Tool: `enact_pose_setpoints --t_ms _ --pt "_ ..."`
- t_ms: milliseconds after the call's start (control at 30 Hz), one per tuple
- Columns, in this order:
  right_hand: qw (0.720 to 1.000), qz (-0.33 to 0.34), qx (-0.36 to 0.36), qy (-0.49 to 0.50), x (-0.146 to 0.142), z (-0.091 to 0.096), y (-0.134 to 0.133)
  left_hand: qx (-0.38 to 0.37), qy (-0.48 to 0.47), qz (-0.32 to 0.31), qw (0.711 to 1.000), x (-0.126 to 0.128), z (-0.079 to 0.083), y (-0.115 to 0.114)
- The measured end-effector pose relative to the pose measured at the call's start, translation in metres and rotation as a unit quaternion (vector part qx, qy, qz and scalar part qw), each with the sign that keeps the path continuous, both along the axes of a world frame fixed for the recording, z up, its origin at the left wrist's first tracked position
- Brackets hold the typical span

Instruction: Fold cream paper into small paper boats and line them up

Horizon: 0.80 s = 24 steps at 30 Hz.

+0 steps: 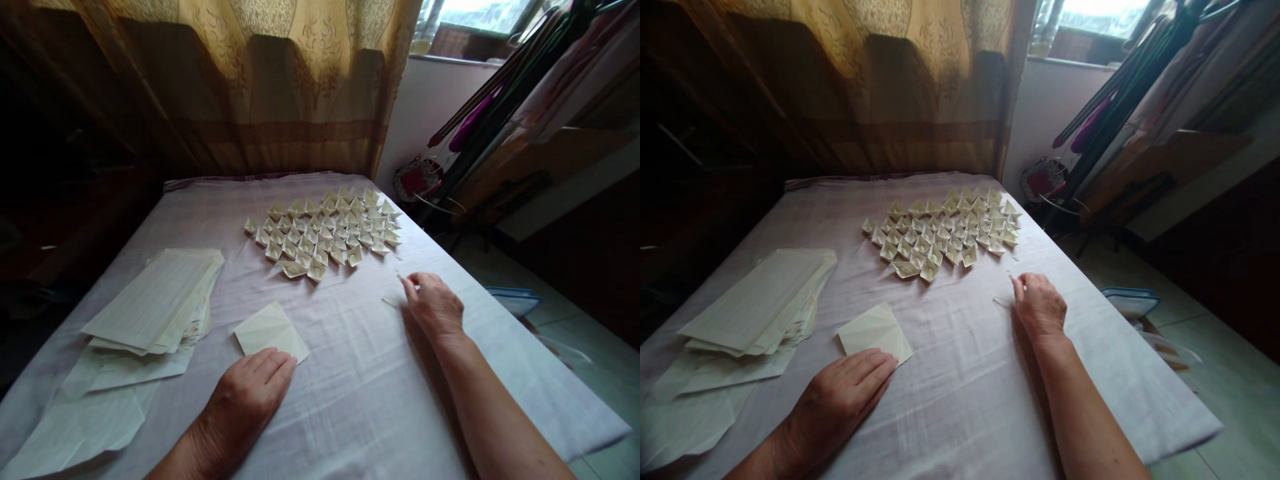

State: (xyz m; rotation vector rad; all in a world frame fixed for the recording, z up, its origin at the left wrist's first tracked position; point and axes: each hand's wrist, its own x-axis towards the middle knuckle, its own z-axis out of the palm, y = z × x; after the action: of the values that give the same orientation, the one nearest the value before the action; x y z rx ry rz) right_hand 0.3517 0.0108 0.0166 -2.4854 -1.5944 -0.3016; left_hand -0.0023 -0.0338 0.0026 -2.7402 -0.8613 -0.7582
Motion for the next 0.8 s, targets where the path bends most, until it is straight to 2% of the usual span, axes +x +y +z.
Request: enact_pose_setpoints --t_ms 67,133,200,267,333,367,433,500,567,667,800 --pt "0.999 -0.031 0.032 -0.015 0.006 0.005 0.007 0.017 0.006 0.0 1.0 -0.002 0.0 -0.002" --pt "0.997 -0.001 0.073 -0.008 -0.001 0.006 0.01 0.021 0.015 0.0 1.0 -0.004 0.002 -0.003" --pt "0.987 0.102 0.119 0.031 -0.024 0.003 0.007 0.019 0.016 0.004 1.0 -0.006 0.003 -0.003" --pt "0.947 0.273 0.14 0.092 -0.056 -0.002 -0.001 0.012 0.01 0.01 1.0 -0.01 0.002 -0.002" --pt "0.886 0.428 0.105 0.141 -0.091 -0.006 -0.01 0.0 -0.002 0.02 1.0 -0.014 -0.001 0.001" --pt "0.863 0.476 0.075 0.151 -0.107 -0.008 -0.014 -0.009 -0.012 0.027 1.0 -0.017 -0.002 0.003" --pt "0.834 0.525 0.034 0.165 -0.131 -0.009 -0.021 -0.032 -0.045 0.045 0.997 -0.023 -0.004 0.007" --pt "0.814 0.548 0.022 0.192 -0.144 -0.01 -0.025 -0.077 -0.083 0.062 0.992 -0.027 -0.003 0.009" --pt "0.806 0.544 0.029 0.23 -0.15 -0.011 -0.027 -0.145 -0.105 0.071 0.981 -0.028 0.001 0.009" --pt "0.833 0.479 0.03 0.276 -0.155 -0.015 -0.032 -0.217 -0.128 0.083 0.964 -0.025 0.005 0.006" --pt "0.878 0.39 0.058 0.273 -0.163 -0.025 -0.042 -0.174 -0.153 0.119 0.965 -0.023 -0.003 0.008"
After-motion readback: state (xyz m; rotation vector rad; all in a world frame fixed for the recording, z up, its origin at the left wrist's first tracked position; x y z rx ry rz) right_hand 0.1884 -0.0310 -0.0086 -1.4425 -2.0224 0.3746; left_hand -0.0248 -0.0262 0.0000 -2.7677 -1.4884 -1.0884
